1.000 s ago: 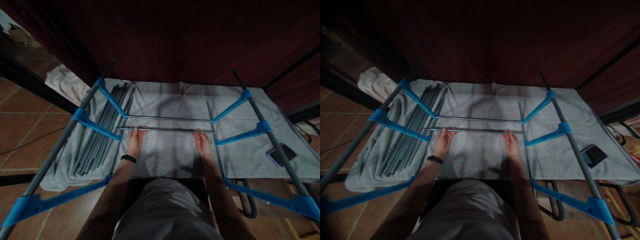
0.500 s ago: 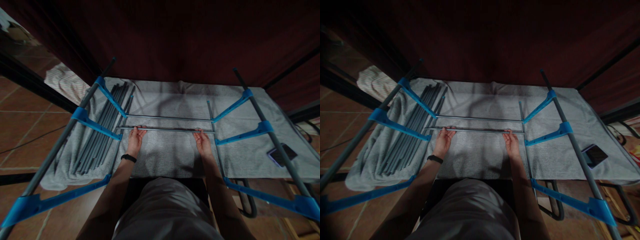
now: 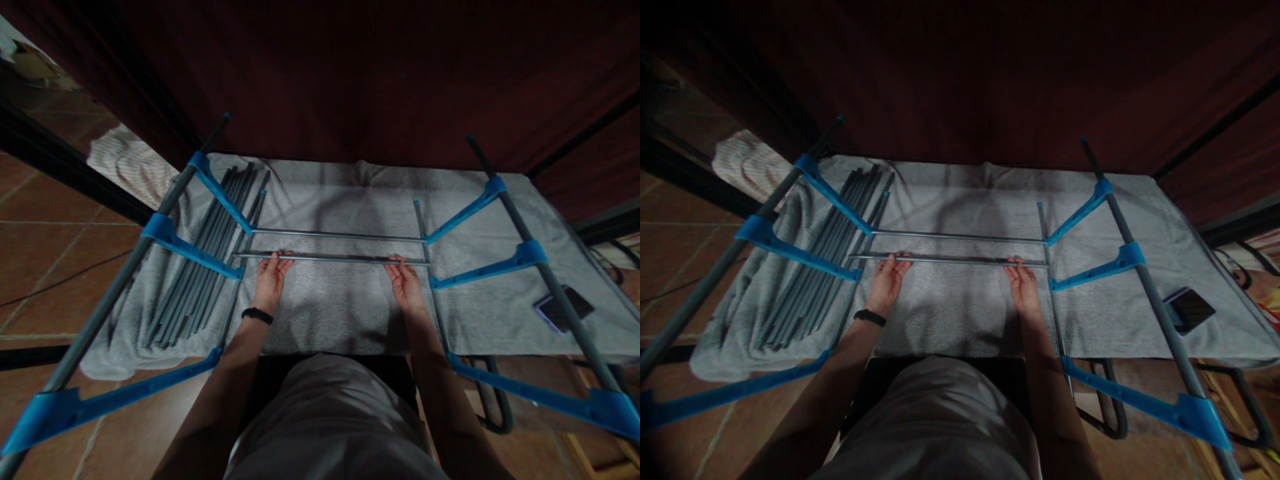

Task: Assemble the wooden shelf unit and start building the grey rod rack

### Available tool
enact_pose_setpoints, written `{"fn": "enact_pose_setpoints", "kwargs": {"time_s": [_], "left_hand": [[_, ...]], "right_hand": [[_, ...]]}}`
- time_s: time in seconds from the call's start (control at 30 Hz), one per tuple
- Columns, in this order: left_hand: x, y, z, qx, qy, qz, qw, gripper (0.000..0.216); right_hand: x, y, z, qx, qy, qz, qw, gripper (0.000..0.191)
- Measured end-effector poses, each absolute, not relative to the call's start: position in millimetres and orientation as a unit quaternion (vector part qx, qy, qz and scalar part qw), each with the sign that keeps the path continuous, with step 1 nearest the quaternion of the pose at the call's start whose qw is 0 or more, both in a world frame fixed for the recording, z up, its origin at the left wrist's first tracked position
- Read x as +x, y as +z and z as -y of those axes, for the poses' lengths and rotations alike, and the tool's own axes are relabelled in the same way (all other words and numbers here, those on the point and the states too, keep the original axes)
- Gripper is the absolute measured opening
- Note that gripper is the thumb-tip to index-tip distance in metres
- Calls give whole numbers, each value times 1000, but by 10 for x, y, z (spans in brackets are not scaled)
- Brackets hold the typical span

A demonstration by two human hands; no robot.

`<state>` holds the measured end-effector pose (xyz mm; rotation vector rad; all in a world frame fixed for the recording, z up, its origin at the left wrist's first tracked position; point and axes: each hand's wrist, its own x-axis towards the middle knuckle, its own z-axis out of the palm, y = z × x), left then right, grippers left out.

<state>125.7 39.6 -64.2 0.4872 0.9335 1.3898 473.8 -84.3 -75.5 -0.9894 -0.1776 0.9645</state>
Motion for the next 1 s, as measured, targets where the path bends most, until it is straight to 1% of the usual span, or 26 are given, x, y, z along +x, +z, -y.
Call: {"fn": "enact_pose_setpoints", "kwargs": {"time_s": [0.17, 0.37, 0.57, 0.77, 1.0], "left_hand": [[1262, -642, -392, 213, 613, -410, 641, 29], [1250, -649, -406, 205, 613, -415, 640, 35], [1247, -665, -417, 205, 609, -415, 644, 33], [1248, -660, -416, 200, 612, -408, 647, 33], [1249, -648, -404, 202, 610, -406, 650, 32]], "right_hand": [[4731, -746, 852, -456, 449, 79, 764, 7], [4729, -774, 851, -453, 441, 83, 770, 10], [4743, -804, 839, -454, 437, 76, 773, 9], [4749, -798, 840, -454, 442, 79, 770, 12], [4757, -801, 849, -454, 444, 88, 767, 10]]}}
